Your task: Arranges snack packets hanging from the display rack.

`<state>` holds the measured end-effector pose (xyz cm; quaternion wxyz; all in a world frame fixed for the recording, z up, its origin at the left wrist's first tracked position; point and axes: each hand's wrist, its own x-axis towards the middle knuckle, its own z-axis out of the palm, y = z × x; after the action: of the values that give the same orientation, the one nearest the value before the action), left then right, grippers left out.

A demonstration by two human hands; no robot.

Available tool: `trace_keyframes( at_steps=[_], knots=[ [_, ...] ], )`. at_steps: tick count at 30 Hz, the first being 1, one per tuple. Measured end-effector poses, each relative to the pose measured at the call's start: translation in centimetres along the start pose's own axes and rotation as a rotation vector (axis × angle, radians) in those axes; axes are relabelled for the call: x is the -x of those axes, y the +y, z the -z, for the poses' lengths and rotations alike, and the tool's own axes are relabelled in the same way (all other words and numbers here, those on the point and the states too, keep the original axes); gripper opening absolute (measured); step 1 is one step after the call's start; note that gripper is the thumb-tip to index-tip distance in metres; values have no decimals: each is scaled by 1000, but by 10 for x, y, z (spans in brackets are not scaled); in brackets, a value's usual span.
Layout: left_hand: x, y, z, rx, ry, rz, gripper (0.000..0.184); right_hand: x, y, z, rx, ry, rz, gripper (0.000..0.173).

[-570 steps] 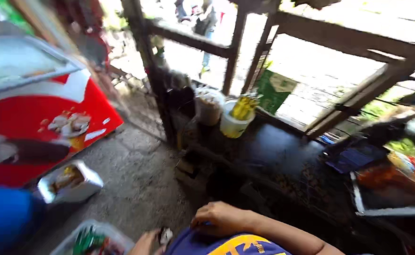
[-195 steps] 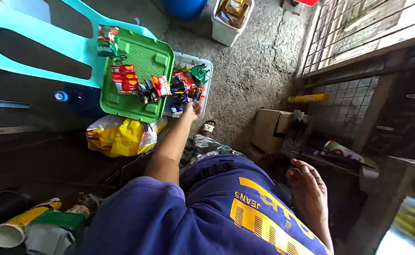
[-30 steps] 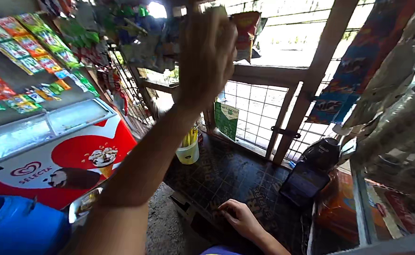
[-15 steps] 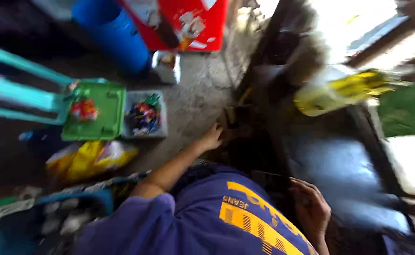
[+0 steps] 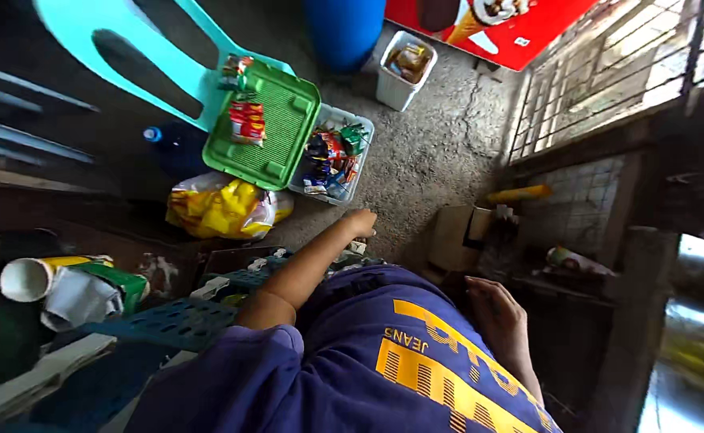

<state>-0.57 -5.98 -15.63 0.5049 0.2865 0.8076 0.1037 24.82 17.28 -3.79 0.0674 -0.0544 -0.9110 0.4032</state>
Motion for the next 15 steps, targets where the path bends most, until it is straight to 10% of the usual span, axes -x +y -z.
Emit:
trace_keyframes(
  at_steps=[15],
  knots=[
    [-28,-85,2,695,285,147,35,-154,49,9,-19,-334,-2,28]
  ],
)
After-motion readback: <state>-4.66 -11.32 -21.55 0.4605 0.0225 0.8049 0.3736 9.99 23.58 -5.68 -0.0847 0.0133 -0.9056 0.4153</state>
